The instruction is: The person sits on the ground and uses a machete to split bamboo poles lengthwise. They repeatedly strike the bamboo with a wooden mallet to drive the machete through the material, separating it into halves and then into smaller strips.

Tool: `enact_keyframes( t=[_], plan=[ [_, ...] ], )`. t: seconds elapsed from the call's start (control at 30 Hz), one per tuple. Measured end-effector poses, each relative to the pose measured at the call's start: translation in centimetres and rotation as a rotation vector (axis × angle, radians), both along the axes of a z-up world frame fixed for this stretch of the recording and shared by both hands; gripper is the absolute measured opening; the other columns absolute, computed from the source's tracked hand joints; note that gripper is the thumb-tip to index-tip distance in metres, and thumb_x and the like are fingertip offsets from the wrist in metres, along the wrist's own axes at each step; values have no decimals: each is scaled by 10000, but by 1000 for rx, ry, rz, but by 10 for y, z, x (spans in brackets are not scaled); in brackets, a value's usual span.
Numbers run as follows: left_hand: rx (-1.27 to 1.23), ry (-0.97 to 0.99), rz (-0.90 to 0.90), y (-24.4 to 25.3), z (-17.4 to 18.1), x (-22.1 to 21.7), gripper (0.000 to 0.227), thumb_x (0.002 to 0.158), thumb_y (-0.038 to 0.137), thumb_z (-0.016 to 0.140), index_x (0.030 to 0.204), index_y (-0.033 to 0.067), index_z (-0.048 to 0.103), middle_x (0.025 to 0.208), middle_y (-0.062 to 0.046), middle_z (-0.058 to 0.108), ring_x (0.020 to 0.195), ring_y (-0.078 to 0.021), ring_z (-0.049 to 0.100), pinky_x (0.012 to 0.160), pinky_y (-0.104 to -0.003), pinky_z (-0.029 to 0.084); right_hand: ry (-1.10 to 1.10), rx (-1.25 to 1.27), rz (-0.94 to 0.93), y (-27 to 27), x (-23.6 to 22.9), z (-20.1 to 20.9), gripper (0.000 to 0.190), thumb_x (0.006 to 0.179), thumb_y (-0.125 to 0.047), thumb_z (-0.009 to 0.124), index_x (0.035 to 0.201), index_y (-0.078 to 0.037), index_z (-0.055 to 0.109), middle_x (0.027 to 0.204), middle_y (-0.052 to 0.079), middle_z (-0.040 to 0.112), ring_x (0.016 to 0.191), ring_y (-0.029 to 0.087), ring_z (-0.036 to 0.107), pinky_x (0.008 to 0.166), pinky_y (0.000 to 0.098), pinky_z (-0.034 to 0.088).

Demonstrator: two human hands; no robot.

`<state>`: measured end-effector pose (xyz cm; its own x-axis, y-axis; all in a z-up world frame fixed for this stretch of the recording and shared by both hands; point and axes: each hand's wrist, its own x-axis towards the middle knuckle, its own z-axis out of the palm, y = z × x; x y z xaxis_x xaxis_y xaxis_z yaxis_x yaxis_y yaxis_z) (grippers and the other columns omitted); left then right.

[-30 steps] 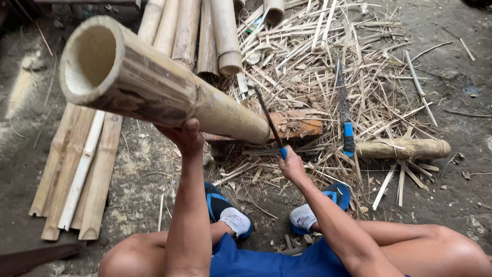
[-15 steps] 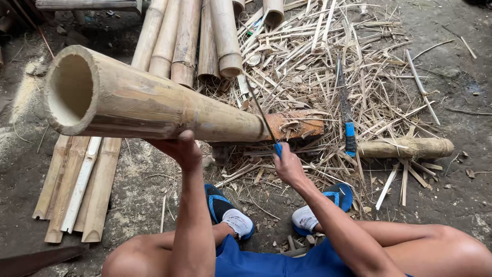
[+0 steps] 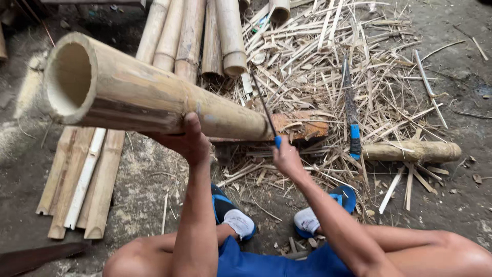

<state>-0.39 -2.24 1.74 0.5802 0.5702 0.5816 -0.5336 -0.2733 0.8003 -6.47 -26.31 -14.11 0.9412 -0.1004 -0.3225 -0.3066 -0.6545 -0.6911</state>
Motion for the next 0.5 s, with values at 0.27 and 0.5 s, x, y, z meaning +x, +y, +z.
enact_keyframes(
  t=[0.27,0.5],
  plan=[
    [34,51,104,8,5,4,1301,878,801,665,1655,9,-15,1639,-251,222,1559,-362,317,1340,-565,293,139,234,-214,1,-13,-33,313,1116,-314,428,1127,-34,569,728,189,627,611,311,572,537,522,431],
    [172,50,39,36,-34,21,1162,919,857,468,1646,26,105,1565,-234,317,1520,-359,372,1310,-565,338,-58,-5,43,-2,-6,0,226,1007,-202,550,1172,-71,467,750,220,679,630,414,689,563,540,539]
  ],
)
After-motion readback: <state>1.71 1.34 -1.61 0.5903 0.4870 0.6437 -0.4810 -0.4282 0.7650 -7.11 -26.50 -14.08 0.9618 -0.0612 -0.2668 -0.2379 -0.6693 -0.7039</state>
